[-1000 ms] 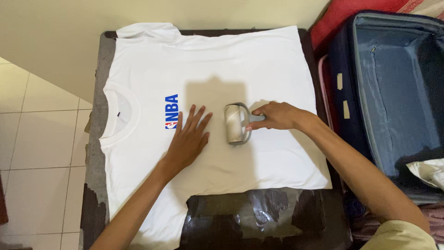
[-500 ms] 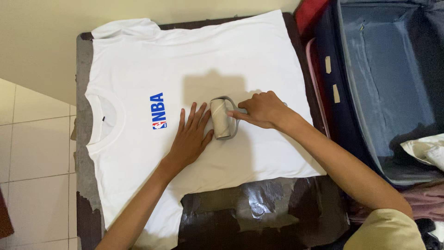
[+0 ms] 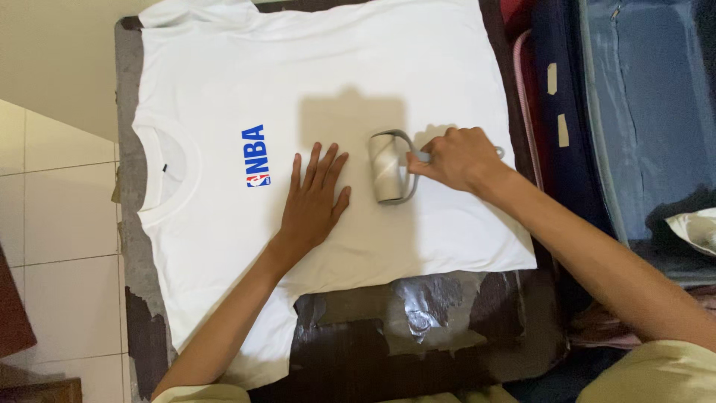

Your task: The person uses a lint roller to remove lint from a white t-shirt laid flat on a table, rolling it over different sections of the garment and occasionally smoothing the fabric by hand.

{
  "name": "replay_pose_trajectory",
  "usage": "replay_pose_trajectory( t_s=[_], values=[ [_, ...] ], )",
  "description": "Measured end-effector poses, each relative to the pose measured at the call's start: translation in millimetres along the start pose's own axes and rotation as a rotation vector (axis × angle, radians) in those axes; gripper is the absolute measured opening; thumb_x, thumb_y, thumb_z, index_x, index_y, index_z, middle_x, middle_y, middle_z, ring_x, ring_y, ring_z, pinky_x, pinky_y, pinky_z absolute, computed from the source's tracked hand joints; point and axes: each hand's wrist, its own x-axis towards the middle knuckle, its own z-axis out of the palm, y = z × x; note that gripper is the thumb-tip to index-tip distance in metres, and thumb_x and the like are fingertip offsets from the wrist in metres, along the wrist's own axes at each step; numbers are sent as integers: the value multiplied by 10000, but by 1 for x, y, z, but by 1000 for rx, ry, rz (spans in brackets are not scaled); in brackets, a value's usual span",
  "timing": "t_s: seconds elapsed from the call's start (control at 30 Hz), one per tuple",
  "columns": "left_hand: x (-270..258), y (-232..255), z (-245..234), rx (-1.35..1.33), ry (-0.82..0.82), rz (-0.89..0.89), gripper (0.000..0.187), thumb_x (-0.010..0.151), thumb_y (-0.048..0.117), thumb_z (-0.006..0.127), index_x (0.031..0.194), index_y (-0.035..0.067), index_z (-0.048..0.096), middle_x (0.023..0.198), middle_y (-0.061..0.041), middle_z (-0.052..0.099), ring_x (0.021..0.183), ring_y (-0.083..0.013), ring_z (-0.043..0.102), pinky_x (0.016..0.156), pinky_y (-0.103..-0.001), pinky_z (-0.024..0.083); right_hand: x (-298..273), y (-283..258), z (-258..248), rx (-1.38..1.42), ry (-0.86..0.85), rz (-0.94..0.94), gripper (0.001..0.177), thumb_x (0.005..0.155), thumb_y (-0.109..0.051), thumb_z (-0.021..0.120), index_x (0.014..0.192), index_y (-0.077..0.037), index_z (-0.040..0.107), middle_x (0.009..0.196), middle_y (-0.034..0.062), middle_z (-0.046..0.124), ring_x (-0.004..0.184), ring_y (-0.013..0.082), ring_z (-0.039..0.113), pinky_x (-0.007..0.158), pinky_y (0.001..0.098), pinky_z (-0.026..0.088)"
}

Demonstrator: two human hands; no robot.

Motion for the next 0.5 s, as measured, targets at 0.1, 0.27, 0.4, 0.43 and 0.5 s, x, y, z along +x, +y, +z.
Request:
replay_pose_trajectory(
  t_s=[0.1,0.27,0.4,0.43,0.5],
  values=[
    [3,1,3,-28,-19,-13,568,1030,269,547,1537,53,408,1618,-173,345,1549,-365,198,1247,-610,129,-6,9,-3,-53,51,8,748,968,-724,378,1081,-126,812,752,197,730,738,324,744,684,456,609],
    [18,6,15,-87,-25,-12,556,1052,225,554,1552,27,416,1616,-183,320,1576,-389,153,1252,-640,121,-3,-2,-3,11,61,4,670,942,-689,425,1068,-160,818,702,190,739,693,340,738,708,458,581],
    [24,16,21,-34,-16,36,554,1029,223,562,1522,8,427,1654,-194,287,1584,-373,131,1254,-635,107,-3,-3,-1,73,99,-5,654,954,-661,448,1037,-137,831,708,186,735,698,338,741,698,447,584],
    [24,19,21,-36,-19,39,554,1029,223,562,1522,8,427,1654,-194,287,1584,-373,131,1254,-635,107,-4,-1,0,64,80,-1,655,963,-659,443,1026,-140,836,704,182,734,705,334,742,703,441,588],
    [28,23,22,8,-61,40,584,1007,242,563,1518,-3,422,1655,-193,275,1574,-369,119,1247,-630,90,-4,5,0,55,64,8,656,972,-656,437,1016,-143,842,701,177,734,712,330,744,709,435,591]
  ],
)
